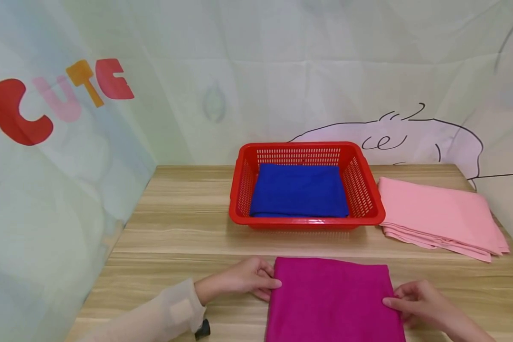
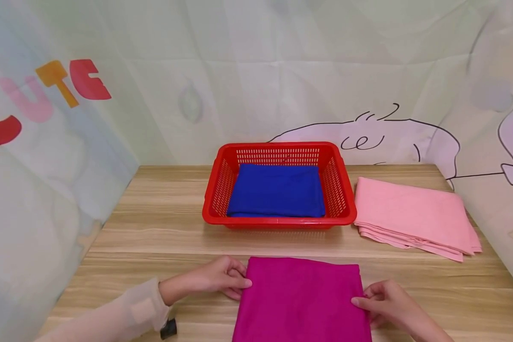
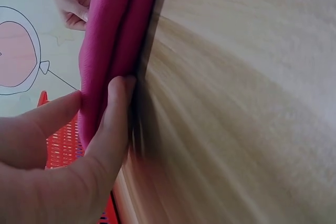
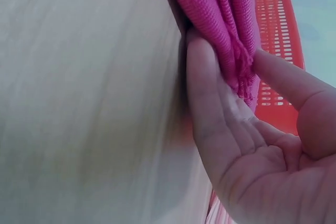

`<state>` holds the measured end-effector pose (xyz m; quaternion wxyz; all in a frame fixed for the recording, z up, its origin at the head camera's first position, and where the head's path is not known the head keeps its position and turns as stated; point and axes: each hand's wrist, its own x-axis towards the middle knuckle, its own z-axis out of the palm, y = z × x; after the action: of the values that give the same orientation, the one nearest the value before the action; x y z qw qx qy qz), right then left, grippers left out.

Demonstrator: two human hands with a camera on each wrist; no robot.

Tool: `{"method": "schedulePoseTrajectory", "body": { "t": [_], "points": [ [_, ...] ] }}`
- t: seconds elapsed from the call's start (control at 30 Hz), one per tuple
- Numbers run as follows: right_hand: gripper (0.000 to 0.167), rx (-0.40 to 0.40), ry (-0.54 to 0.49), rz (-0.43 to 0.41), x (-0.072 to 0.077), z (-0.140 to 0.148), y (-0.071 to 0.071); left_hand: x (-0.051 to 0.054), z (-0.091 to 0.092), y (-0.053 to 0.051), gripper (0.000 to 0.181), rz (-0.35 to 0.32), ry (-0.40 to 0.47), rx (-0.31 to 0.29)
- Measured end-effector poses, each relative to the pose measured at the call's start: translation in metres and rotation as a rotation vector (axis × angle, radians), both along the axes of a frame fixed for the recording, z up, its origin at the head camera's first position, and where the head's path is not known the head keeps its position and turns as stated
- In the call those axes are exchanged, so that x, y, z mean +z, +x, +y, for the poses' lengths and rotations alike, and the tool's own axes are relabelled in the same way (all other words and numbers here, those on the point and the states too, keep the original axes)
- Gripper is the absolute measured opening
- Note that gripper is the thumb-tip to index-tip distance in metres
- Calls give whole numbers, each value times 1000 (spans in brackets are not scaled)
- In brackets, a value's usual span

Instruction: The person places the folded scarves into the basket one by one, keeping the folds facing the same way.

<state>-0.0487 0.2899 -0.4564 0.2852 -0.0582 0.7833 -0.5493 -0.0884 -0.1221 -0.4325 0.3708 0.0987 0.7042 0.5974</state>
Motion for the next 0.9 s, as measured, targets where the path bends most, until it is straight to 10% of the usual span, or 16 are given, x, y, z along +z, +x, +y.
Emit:
{"method": "schedulePoseTrajectory", "body": {
  "t": [0.9],
  "points": [
    [19,14,-179,-193,-4,2,-5,-13,2,4,13,-110,39,1]
  ]
}}
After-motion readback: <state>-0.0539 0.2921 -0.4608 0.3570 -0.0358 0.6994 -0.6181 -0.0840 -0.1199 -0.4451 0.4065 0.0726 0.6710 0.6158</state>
